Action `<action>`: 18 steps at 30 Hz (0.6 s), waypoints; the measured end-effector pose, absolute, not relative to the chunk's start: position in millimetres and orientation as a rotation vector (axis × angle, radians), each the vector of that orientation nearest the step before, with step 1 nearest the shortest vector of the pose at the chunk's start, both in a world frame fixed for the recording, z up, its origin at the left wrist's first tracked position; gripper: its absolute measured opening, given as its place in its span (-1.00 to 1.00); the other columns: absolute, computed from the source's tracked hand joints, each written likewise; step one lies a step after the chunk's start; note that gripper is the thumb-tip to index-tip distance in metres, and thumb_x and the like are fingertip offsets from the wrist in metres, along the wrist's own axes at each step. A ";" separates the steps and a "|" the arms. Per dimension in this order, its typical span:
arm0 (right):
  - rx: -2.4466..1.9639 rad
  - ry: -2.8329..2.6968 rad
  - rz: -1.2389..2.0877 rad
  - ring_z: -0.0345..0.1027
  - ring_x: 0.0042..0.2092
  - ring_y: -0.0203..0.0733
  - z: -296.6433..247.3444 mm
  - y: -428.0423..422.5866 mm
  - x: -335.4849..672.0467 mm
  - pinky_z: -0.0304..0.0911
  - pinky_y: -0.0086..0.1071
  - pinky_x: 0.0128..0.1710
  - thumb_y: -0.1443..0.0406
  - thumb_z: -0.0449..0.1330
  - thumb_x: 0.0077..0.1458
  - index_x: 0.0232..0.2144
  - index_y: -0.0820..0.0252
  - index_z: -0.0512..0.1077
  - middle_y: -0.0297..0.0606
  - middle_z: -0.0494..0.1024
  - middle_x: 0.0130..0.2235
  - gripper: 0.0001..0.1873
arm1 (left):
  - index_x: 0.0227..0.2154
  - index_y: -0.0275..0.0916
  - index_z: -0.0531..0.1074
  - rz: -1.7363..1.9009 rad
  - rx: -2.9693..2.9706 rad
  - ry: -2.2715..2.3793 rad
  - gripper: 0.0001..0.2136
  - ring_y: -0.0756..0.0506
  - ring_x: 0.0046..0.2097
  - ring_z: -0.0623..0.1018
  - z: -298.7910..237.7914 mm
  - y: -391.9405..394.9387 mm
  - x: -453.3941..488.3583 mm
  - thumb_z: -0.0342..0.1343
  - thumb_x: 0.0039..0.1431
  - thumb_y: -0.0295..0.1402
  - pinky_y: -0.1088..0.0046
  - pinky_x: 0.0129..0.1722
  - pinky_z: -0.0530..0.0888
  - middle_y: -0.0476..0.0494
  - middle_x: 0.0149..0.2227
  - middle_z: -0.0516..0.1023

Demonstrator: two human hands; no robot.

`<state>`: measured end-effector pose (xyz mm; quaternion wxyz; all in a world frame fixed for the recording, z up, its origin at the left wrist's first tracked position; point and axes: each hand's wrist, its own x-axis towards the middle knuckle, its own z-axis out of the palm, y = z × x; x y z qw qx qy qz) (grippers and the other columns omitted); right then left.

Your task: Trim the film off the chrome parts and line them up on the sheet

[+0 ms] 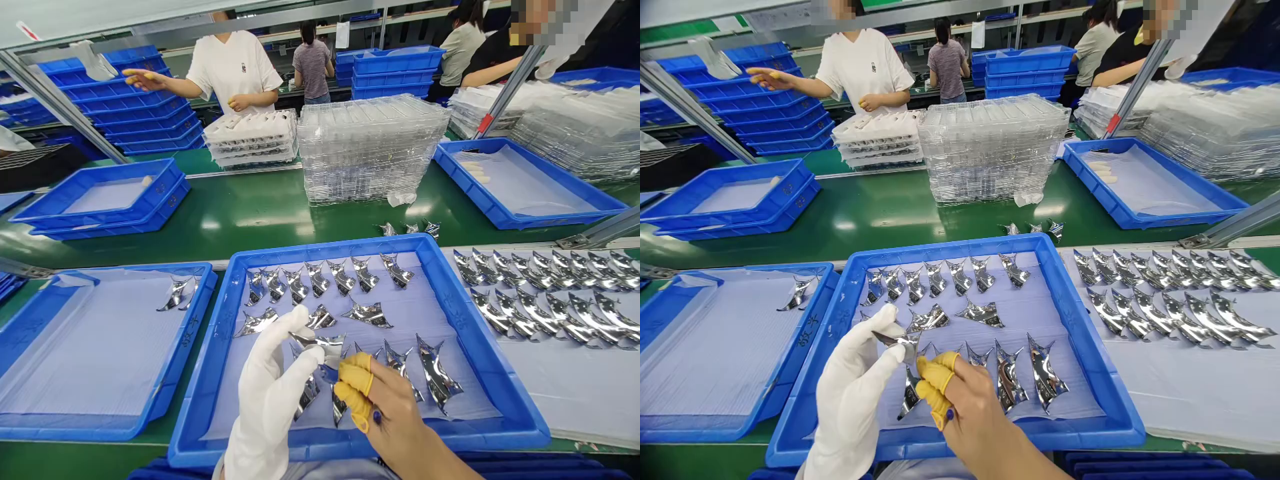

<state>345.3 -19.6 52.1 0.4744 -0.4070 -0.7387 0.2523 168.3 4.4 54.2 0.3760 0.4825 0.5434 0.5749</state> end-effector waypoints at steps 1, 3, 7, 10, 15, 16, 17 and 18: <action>-0.983 -1.846 0.549 0.56 -0.30 -0.19 50.3 -20.9 346.9 0.43 -0.42 -0.31 0.53 0.09 0.30 -0.05 0.19 0.55 -0.16 0.66 -0.25 -0.68 | -0.01 -0.01 0.65 1.498 1.259 1.395 -0.66 -0.14 -0.06 0.66 56.5 4.4 168.3 0.42 0.13 -0.30 0.20 0.21 0.51 -0.03 -0.19 0.72; -0.958 -1.896 0.433 0.61 -0.27 -0.17 46.4 -22.0 349.5 0.45 -0.41 -0.30 0.55 0.07 0.28 0.00 0.22 0.53 -0.12 0.67 -0.23 -0.63 | -0.08 0.02 0.67 1.544 1.314 1.399 -0.76 -0.14 -0.01 0.66 59.4 4.3 168.0 0.37 0.19 -0.34 0.18 0.24 0.49 0.00 -0.17 0.74; -0.946 -1.902 0.334 0.61 -0.29 -0.16 39.1 -20.2 350.7 0.45 -0.41 -0.35 0.59 0.04 0.19 -0.08 0.22 0.54 -0.11 0.67 -0.23 -0.60 | -0.07 0.05 0.65 1.599 1.500 1.311 -0.74 -0.13 -0.04 0.68 60.0 3.0 167.7 0.30 0.25 -0.44 0.09 0.25 0.47 0.03 -0.12 0.74; -0.978 -1.836 0.447 0.59 -0.28 -0.18 33.3 -16.4 348.6 0.45 -0.42 -0.34 0.62 0.06 0.15 -0.17 0.19 0.56 -0.09 0.65 -0.18 -0.61 | -0.02 0.02 0.63 1.627 1.685 1.242 -0.67 -0.11 -0.13 0.67 61.7 0.4 168.2 0.27 0.25 -0.52 0.02 0.25 0.43 0.02 -0.14 0.74; -0.951 -1.643 0.742 0.51 -0.30 -0.19 26.7 -6.1 342.6 0.43 -0.42 -0.32 0.54 0.11 0.22 -0.29 0.13 0.59 -0.19 0.60 -0.27 -0.69 | 0.12 -0.03 0.55 1.550 2.062 1.115 -0.51 -0.08 -0.20 0.61 72.9 -3.3 169.5 0.22 0.21 -0.66 -0.08 0.30 0.32 0.01 -0.21 0.71; -0.947 -1.613 0.788 0.49 -0.31 -0.19 26.8 -4.3 341.6 0.41 -0.42 -0.33 0.52 0.12 0.24 -0.32 0.13 0.59 -0.22 0.58 -0.30 -0.71 | 0.14 -0.04 0.53 1.527 2.109 1.100 -0.49 -0.08 -0.20 0.61 74.7 -3.3 169.4 0.22 0.20 -0.67 -0.09 0.31 0.31 0.01 -0.22 0.70; -0.947 -1.593 0.825 0.47 -0.32 -0.19 27.3 -3.0 340.8 0.40 -0.42 -0.33 0.49 0.12 0.27 -0.34 0.13 0.58 -0.23 0.56 -0.33 -0.73 | 0.15 -0.05 0.52 1.511 2.137 1.091 -0.48 -0.08 -0.20 0.62 75.8 -3.1 169.3 0.21 0.20 -0.67 -0.10 0.31 0.30 0.01 -0.22 0.71; -0.949 -1.583 0.856 0.44 -0.33 -0.20 28.2 -2.3 340.2 0.39 -0.41 -0.34 0.46 0.12 0.29 -0.35 0.14 0.58 -0.24 0.55 -0.34 -0.73 | 0.16 -0.04 0.51 1.508 2.146 1.087 -0.47 -0.08 -0.20 0.62 76.2 -2.6 169.2 0.21 0.20 -0.68 -0.11 0.32 0.30 0.02 -0.22 0.71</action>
